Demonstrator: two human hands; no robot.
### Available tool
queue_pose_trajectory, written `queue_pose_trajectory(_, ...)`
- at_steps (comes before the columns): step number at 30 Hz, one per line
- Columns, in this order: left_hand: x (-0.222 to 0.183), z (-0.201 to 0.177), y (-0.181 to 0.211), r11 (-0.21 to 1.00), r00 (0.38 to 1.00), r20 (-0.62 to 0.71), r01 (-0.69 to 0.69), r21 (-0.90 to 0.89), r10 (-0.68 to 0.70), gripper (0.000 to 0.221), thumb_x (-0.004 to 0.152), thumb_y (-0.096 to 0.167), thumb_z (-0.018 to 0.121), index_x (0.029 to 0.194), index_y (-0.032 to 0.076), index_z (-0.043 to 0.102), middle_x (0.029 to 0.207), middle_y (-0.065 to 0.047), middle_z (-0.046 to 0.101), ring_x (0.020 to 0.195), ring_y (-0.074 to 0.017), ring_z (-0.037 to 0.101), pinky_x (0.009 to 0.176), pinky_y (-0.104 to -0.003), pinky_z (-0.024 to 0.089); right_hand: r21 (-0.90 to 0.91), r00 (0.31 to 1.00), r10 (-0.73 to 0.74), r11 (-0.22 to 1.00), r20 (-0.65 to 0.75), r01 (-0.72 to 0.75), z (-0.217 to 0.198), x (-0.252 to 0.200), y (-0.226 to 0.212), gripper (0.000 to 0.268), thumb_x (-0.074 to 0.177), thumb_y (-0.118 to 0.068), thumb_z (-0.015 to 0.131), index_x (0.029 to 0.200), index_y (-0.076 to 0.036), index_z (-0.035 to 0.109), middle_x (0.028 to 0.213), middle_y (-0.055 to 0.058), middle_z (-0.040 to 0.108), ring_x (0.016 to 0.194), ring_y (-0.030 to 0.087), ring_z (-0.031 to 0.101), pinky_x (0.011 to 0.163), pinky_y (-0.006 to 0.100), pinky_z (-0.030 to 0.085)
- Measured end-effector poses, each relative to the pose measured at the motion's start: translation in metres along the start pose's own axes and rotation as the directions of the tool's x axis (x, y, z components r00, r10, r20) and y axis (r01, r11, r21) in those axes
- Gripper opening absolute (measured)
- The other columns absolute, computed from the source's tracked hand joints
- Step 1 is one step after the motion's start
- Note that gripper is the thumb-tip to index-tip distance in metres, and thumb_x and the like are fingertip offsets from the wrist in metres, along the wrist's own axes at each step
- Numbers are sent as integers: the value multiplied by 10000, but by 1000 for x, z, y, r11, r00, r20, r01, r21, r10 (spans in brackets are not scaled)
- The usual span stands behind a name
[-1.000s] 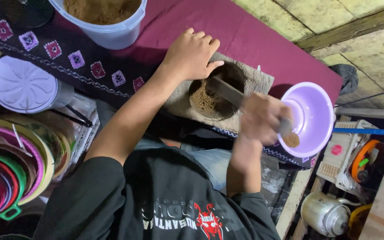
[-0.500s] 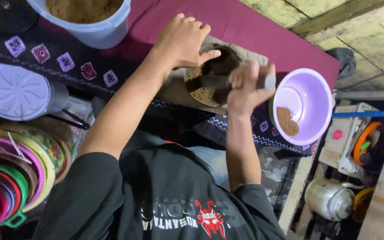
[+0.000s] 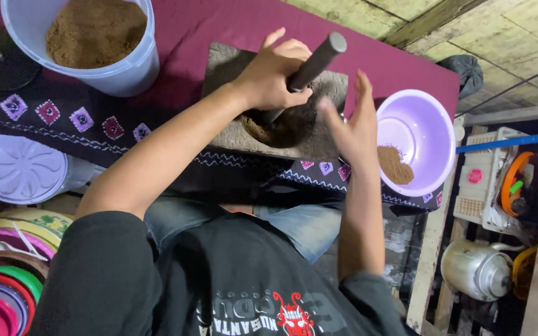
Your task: Pounding and grinding brown powder in a stone mortar using a pestle.
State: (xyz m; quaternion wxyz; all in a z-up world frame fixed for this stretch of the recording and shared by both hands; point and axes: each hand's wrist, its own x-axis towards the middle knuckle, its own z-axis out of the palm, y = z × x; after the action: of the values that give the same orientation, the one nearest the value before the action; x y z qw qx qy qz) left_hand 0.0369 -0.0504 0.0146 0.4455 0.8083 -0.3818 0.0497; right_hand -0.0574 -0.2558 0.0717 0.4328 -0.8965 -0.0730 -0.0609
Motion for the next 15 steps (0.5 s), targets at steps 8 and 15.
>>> queue_pose_trajectory(8,-4,-12,-21,998,979,-201,25,-52,-35,205,855,273,766,769,157,619,791,26,649,832,-201,578,963,-436,412,-431,894,441,824,82,-367,6,-6,2,1002,909,-415,699,1630,-73,93,590,56,561,500,217,512,491,360,417)
queue_pose_trajectory(15,-5,-16,-23,978,964,-221,106,-182,-146,115,806,165,783,814,106,686,869,-61,660,765,-196,609,733,-340,537,-580,944,330,771,10,-263,18,-11,23,1005,952,-450,653,1634,14,79,560,30,553,429,205,473,415,359,364)
